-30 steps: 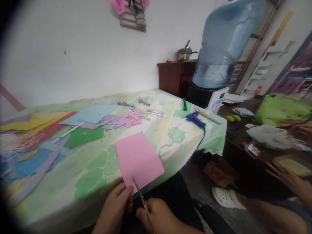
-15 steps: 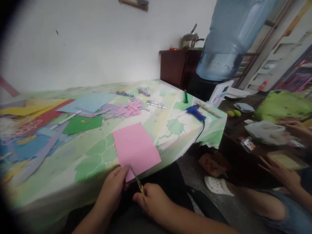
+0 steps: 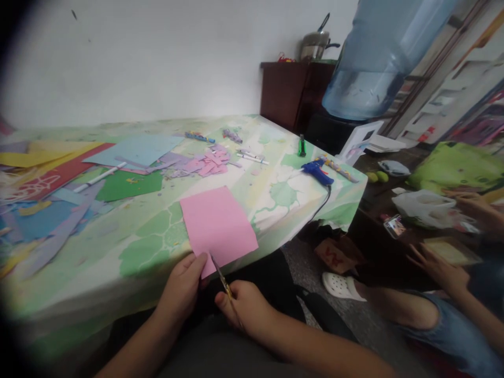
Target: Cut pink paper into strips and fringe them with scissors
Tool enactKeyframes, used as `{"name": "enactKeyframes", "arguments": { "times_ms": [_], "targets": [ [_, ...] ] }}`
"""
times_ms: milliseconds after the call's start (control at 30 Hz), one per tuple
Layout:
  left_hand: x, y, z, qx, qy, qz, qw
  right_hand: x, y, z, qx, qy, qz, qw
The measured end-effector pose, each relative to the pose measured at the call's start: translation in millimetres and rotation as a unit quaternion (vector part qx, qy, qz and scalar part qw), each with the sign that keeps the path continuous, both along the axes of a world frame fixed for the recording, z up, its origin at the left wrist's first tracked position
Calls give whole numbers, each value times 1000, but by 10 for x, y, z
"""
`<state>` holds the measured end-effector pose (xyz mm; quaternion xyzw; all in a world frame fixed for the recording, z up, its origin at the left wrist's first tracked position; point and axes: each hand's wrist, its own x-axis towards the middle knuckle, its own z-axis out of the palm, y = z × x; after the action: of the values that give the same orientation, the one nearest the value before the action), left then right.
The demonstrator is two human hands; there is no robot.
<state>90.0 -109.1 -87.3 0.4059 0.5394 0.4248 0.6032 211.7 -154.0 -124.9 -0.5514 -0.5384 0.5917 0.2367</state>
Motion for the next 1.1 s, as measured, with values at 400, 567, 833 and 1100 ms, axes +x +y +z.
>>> {"name": "enactKeyframes", "arguments": {
  "times_ms": [400, 567, 833, 1100],
  "targets": [
    [-3, -85, -53, -1, 25, -29, 999, -86, 28, 214, 35, 44, 16, 998],
    [-2, -92, -68, 3, 9, -23, 1000, -96, 34, 213, 25, 51, 7, 998],
    [-14, -84, -103, -22, -12, -34, 999, -126, 67, 243, -2, 80, 13, 997],
    [6, -79, -156, -36, -53, -32, 997, -119, 79, 160, -20, 105, 3, 994]
  ]
}}
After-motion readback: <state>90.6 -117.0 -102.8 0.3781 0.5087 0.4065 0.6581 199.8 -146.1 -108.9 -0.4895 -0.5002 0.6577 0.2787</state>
